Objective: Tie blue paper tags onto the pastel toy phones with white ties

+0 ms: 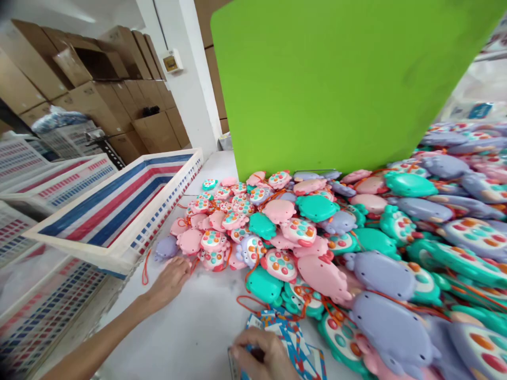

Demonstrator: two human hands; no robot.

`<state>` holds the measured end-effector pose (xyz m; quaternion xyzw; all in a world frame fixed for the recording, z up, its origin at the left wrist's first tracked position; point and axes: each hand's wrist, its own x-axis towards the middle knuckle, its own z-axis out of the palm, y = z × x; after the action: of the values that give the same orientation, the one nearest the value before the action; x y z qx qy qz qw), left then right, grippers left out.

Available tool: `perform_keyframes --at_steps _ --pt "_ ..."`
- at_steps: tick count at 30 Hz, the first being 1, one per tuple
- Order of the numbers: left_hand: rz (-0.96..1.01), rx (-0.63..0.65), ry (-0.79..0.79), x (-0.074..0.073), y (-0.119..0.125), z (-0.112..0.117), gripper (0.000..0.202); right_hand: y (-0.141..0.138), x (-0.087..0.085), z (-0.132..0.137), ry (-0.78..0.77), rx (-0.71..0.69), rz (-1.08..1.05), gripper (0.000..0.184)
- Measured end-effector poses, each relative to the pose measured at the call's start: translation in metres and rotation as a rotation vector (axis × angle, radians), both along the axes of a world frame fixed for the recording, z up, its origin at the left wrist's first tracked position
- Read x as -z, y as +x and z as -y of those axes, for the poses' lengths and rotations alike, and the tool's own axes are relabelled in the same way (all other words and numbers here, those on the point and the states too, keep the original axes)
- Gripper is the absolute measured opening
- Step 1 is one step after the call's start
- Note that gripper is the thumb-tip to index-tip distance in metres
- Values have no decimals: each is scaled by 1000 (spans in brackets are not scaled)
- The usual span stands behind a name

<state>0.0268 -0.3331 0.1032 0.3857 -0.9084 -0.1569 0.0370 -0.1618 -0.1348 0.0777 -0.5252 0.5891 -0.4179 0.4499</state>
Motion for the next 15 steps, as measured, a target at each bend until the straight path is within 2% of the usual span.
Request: perform_keyframes --at_steps 4,8,15 --pt "-162 -56 220 -14 -18 -20 19 20 -15 42 94 176 286 19" --pt "-308 -98 406 -16 -31 -37 19 39 -7 73 123 268 556 16" --pt "-474 -193 573 -10 -33 -53 21 52 15 80 140 363 653 19"
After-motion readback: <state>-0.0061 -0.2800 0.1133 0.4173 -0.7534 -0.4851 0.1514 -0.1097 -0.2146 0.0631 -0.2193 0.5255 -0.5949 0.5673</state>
